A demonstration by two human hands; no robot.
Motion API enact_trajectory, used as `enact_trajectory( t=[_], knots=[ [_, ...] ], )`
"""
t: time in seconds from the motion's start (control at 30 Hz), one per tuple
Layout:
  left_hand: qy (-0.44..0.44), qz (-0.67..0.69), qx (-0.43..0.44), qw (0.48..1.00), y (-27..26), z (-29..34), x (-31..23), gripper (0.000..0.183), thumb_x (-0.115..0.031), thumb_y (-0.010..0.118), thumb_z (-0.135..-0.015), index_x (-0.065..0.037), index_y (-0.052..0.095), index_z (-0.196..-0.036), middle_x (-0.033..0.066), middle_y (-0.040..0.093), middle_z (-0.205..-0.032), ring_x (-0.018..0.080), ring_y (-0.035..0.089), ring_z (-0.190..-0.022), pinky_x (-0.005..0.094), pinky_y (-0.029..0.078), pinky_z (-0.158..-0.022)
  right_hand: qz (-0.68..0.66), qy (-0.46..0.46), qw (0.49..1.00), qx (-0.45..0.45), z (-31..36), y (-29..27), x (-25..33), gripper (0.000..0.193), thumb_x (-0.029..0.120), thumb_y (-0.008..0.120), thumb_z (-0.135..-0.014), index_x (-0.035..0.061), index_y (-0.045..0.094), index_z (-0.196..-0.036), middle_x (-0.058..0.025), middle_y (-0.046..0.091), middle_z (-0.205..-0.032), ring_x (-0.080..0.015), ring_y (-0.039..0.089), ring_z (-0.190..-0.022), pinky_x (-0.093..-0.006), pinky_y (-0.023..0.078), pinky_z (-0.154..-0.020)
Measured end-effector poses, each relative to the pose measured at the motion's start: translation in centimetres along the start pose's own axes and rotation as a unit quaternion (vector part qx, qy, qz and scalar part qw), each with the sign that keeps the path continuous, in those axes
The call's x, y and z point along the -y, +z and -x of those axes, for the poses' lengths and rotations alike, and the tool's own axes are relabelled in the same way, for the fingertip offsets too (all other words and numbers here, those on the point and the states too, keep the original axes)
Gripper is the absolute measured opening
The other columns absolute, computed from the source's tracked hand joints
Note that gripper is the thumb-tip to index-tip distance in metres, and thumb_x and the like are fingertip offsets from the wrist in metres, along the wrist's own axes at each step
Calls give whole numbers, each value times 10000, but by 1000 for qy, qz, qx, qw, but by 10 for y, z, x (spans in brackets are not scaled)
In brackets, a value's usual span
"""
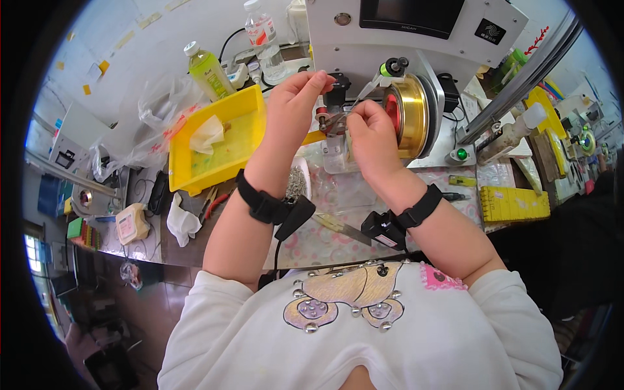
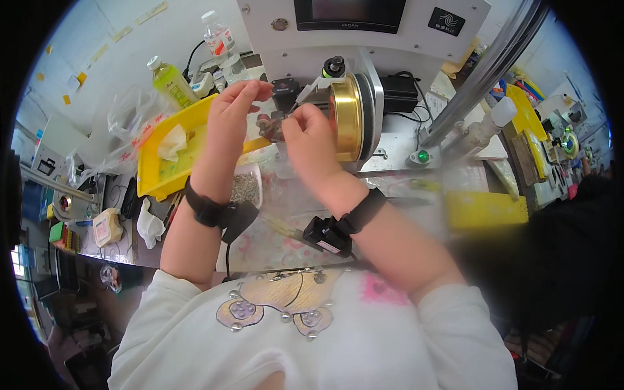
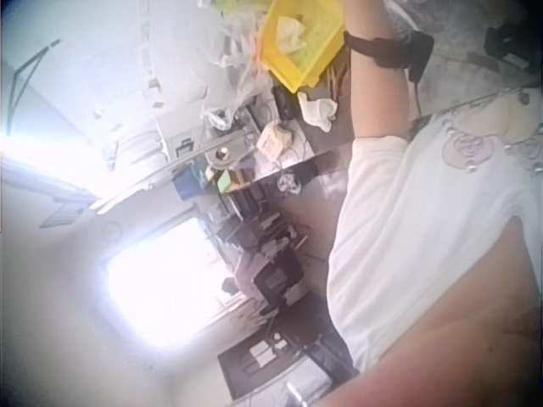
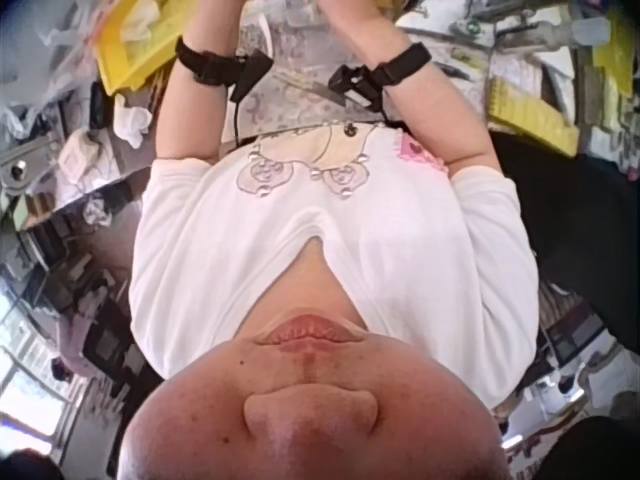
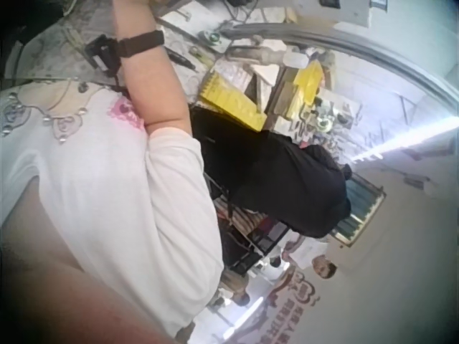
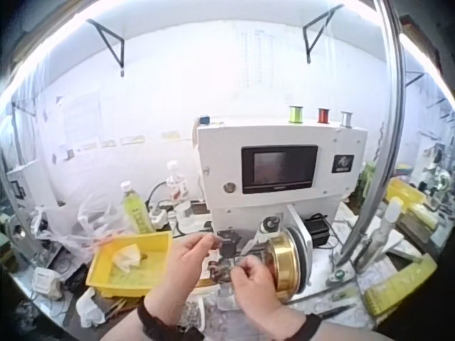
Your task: Assembling small metal components using a winding machine, tweezers, and adhesive.
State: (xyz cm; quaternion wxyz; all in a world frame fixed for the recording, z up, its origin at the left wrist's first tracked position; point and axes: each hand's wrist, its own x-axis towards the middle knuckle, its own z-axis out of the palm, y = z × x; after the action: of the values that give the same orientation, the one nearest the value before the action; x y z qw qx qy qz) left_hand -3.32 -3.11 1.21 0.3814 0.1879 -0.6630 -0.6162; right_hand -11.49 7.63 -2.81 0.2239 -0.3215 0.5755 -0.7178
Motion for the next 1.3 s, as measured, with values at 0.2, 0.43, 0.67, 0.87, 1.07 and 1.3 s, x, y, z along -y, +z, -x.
enact_trajectory(
  t=[0.2, 0.43, 0.67, 0.87, 1.07, 1.3],
  knots=[
    [-134, 79, -23, 988, 10, -2, 39, 454, -376, 392, -941, 2, 642, -910, 89, 615, -853, 127, 558, -754, 246, 440, -637, -33, -15, 999, 17, -2, -2, -4, 87, 53, 531, -820, 53, 484, -747, 31, 481, -640, -29, 430, -587, -205, 347, -504],
    [-176, 160, 109, 965, 7, -8, 46, 641, -515, 275, -939, 25, 616, -991, 76, 602, -870, 126, 542, -733, 249, 434, -641, -107, 28, 993, 35, 1, -4, -1, 82, 39, 500, -838, 51, 484, -759, 38, 484, -690, -31, 430, -620, -204, 348, -530],
    [-179, 179, 177, 951, 2, -5, 49, 720, -603, 241, -908, 12, 615, -916, 40, 583, -800, 102, 521, -676, 212, 395, -582, -178, 127, 976, 4, 6, -4, 2, 64, 109, 467, -806, 75, 497, -760, -2, 483, -727, -83, 420, -661, -217, 346, -590],
    [-176, 168, 173, 955, 11, -12, 53, 711, -616, 243, -901, -12, 606, -807, 20, 578, -689, 78, 498, -575, 204, 356, -501, -225, 136, 965, 9, -3, -14, -2, 73, 131, 454, -803, 91, 493, -756, 5, 487, -766, -93, 419, -709, -216, 342, -642],
    [-166, 211, 145, 952, 7, -18, 49, 673, -552, 274, -934, -14, 616, -716, 57, 556, -588, 139, 517, -538, 258, 420, -530, -172, 131, 976, 26, -10, -2, 4, 83, 152, 456, -823, 106, 494, -765, 21, 449, -698, -75, 407, -623, -218, 323, -531],
    [17, 211, -20, 977, 33, -5, 97, 722, -630, 310, -894, -44, 575, -566, 32, 476, -512, 148, 449, -485, 287, 353, -477, -110, 128, 985, -43, -2, 1, -11, 106, 154, 424, -863, 145, 450, -761, 56, 387, -606, -20, 328, -450, -170, 220, -360]
  ],
)
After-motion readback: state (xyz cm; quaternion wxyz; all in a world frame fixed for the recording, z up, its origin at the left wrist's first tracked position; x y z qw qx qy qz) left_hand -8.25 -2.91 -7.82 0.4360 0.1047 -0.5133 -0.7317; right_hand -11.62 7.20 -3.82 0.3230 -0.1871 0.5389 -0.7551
